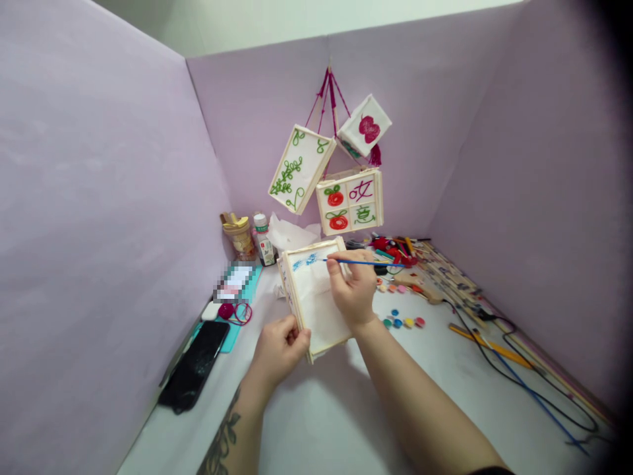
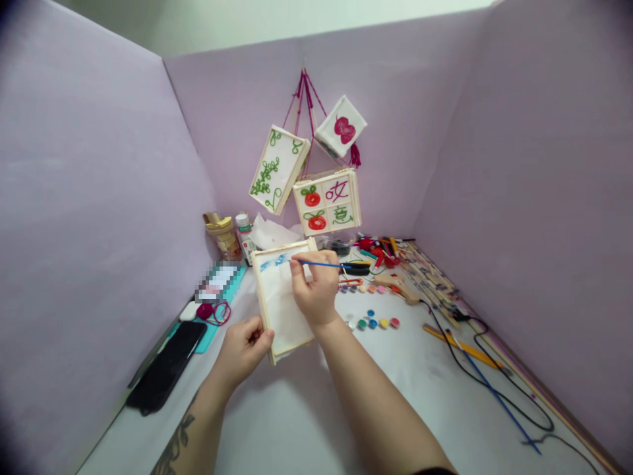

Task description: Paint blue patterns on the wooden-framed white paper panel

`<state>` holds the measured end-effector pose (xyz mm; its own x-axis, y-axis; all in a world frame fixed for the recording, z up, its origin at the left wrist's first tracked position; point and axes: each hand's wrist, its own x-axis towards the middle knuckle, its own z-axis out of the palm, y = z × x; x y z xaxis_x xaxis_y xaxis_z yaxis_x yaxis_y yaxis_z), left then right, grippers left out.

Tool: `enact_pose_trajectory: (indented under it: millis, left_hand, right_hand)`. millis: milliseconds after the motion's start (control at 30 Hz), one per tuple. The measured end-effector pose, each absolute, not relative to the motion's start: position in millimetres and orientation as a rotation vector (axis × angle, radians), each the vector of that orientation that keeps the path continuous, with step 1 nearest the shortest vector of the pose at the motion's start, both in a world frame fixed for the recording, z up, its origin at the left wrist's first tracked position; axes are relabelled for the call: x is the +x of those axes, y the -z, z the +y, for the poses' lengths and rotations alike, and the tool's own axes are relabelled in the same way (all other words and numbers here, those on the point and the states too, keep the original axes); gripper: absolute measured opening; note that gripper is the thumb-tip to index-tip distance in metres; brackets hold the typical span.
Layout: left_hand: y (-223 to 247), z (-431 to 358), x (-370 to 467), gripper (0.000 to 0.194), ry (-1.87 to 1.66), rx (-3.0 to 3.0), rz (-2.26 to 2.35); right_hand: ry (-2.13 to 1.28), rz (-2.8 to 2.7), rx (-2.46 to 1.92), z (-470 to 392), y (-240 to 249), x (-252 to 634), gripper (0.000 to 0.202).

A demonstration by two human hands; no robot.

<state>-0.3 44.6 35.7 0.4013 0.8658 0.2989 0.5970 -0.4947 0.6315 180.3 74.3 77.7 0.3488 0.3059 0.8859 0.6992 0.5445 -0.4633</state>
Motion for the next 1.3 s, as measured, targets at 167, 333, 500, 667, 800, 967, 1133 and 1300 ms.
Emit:
enact_pose_trajectory:
  millis: [167, 333, 500, 667, 800, 967, 1133, 1300]
  left_hand:
    - [-36.4, 44.3, -0.4, 0.032, -0.841, 2.228, 1.265]
    - [-36.4, 44.4, 0.0, 0.032, -0.840, 2.232, 1.260]
    - [-35.9, 44.9, 0.3, 0.032, -0.847, 2.244, 1.256]
    - [-35.6, 44.6, -0.1, 0.032, -0.846, 2.228, 1.254]
    - [-35.2, 44.7, -0.1, 0.032, -0.846, 2.234, 1.254]
    - [-35.6, 44.1, 0.8, 0.032, -0.836, 2.231, 1.258]
    - [-36.4, 43.5, 0.9, 0.032, -0.841, 2.235, 1.255]
    - [-36.5, 43.9, 0.1, 0.032, -0.832, 2.229, 1.262]
  right_hand:
    - [0.375, -1.156, -1.078, 73.8, -76.9, 180.6, 0.009]
    - [0.345, -1.291, -1.022, 73.4, -77.6, 179.7, 0.008]
    - [0.363, -1.174, -1.032, 74.5, -77.3, 179.9, 0.008]
    - [0.343, -1.204, -1.055, 75.4, -75.1, 181.0, 0.008]
    - [0.332, -1.186, -1.034, 75.9, -74.1, 181.2, 0.008]
    - [0.350, -1.167, -1.027, 75.4, -74.7, 181.0, 0.008]
    - [0.317, -1.215, -1.052, 74.6, -74.2, 181.0, 0.009]
    - [0.315, -1.227, -1.065, 74.9, -73.3, 180.9, 0.011]
